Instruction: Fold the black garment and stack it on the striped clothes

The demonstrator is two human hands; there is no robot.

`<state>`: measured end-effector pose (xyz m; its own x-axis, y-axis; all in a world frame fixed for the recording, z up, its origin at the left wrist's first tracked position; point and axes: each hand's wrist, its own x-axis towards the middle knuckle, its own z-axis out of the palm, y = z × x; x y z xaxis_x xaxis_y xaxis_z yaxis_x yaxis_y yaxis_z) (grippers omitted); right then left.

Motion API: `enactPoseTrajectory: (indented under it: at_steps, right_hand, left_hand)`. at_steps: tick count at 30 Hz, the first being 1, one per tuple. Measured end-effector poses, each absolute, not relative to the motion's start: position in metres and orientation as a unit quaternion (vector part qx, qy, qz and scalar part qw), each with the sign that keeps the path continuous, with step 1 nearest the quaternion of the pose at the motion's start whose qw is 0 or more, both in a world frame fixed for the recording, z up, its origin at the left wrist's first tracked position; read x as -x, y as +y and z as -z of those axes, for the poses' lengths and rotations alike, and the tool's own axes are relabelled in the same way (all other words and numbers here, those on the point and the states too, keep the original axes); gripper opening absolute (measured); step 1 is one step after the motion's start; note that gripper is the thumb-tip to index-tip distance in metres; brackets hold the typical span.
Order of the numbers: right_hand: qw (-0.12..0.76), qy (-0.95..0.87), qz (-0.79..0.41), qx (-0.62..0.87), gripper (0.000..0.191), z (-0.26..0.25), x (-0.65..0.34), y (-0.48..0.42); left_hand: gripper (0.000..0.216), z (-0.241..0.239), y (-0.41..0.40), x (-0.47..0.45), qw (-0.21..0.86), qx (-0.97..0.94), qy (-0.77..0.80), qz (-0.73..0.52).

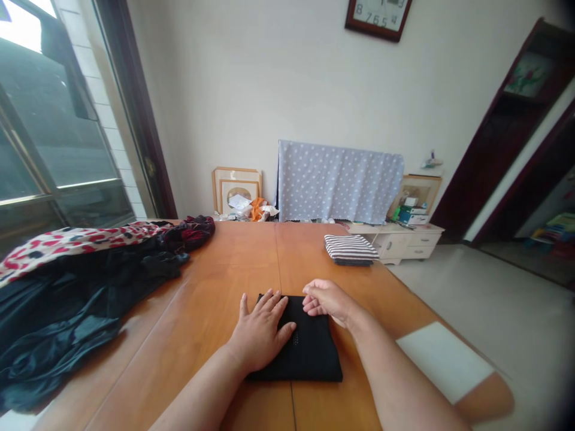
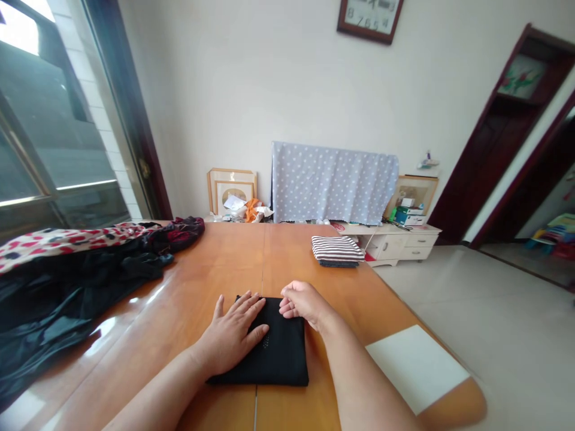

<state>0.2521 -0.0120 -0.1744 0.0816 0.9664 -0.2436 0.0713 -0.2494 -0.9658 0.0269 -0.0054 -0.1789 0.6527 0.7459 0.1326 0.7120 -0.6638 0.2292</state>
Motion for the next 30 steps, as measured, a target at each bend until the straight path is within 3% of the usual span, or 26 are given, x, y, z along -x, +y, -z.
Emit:
enactPoseTrajectory:
  at_steps: [14, 22, 30]
  right_hand:
    - [0.384, -0.481, -0.385, 0.688, 0.029, 0.159, -0.229, -0.008]
    - [0.335, -0.509, -0.346, 0.714, 0.025, 0.144, -0.243, -0.009]
    - [0.327, -0.604, -0.185, 0.703, 0.045, 0.134, -0.208, -0.048]
  left_hand:
    - [0.065, 0.184, -0.001, -0.027, 0.075, -0.905, 0.402, -0.118]
    - [0.064, 0.191, 0.001, -0.026, 0.074, -0.904, 0.398, -0.135]
    - [0.063, 0.188, -0.001, -0.025, 0.085, -0.901, 0.399, -0.148]
